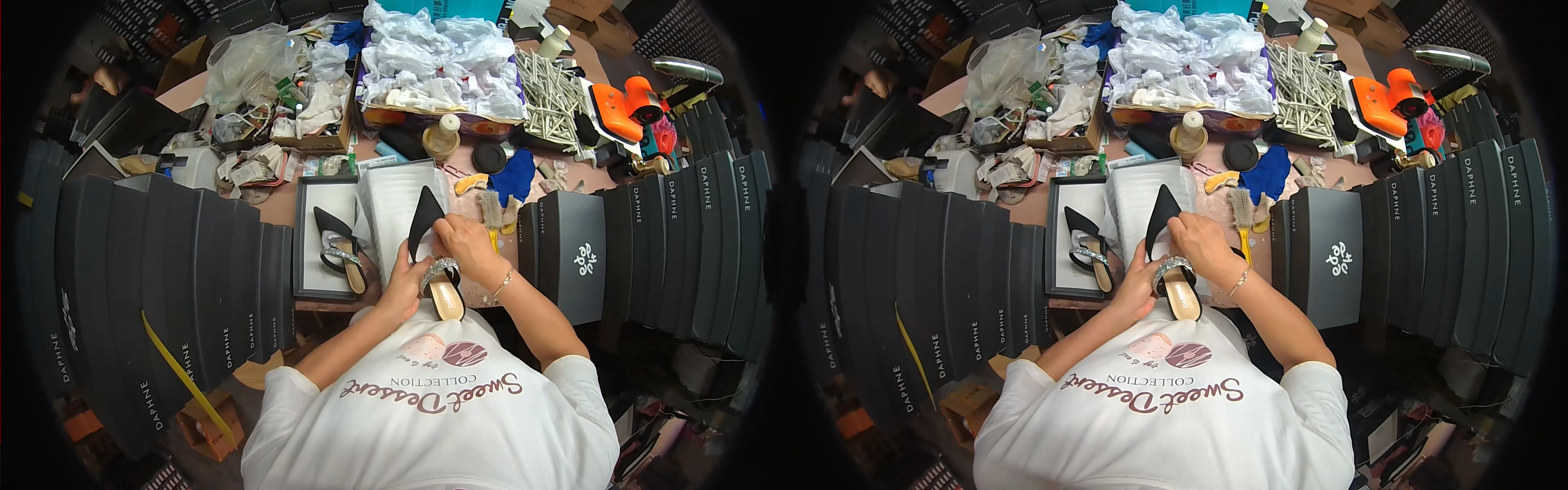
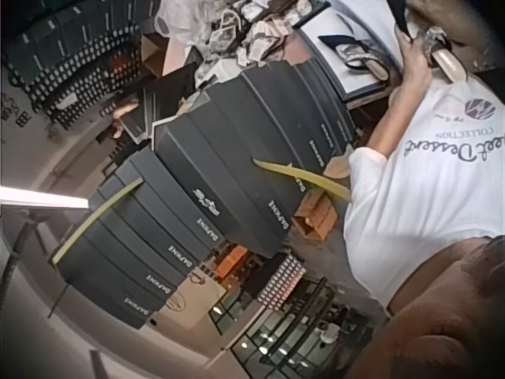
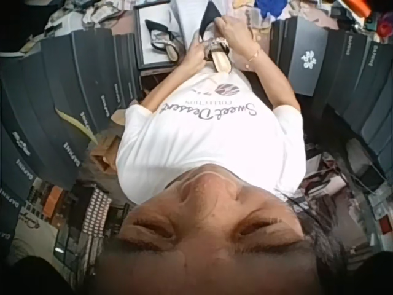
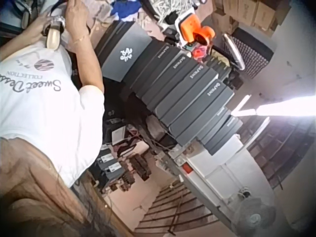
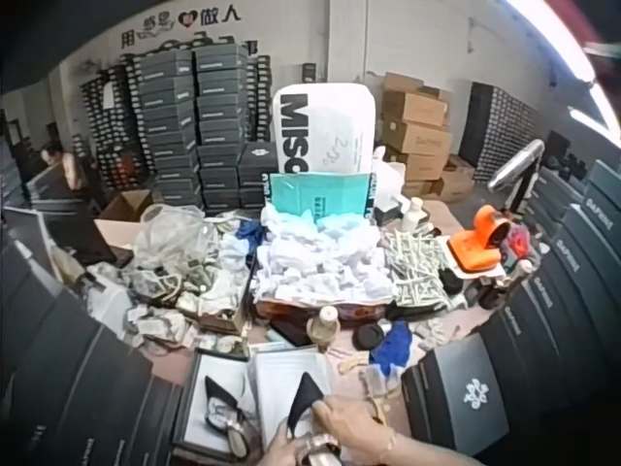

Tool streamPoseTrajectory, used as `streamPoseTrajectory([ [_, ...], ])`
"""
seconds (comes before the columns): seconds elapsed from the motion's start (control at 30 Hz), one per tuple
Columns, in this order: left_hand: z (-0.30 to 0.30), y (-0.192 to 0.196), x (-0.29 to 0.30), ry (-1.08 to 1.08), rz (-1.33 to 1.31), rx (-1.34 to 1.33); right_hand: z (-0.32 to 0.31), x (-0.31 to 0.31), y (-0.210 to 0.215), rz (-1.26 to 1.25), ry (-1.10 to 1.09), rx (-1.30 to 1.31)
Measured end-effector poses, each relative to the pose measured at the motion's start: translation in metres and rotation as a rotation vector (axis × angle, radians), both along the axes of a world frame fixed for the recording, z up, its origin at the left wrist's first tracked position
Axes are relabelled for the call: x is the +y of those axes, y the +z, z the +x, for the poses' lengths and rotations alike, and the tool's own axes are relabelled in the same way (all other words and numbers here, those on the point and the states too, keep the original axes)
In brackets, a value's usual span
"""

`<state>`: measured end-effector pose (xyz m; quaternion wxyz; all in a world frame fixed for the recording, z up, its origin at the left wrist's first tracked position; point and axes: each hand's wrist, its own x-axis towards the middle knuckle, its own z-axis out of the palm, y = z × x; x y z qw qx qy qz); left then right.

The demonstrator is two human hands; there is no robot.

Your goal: The recorder is seen inspecting, wiping, and packing a pair of shoes into their box in a warehouse setting.

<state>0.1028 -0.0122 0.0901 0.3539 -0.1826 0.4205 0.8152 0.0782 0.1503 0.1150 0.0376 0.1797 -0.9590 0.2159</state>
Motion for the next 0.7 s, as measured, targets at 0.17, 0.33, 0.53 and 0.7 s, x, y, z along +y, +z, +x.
streamPoseTrajectory([
  [0.17,0.001,-0.013,-0.002,-0.032,-0.020,0.018,0.007,0.012,0.001,-0.046,-0.018,-0.044],
  [0.33,0.002,-0.010,0.000,-0.028,-0.029,0.004,0.002,-0.004,0.000,-0.095,-0.090,0.064],
  [0.53,0.004,-0.007,-0.001,0.000,0.028,0.007,0.000,0.010,0.001,-0.023,0.158,0.015],
  [0.7,-0.002,-0.004,-0.002,-0.061,0.076,0.072,0.007,0.027,0.009,-0.152,0.152,0.005],
])
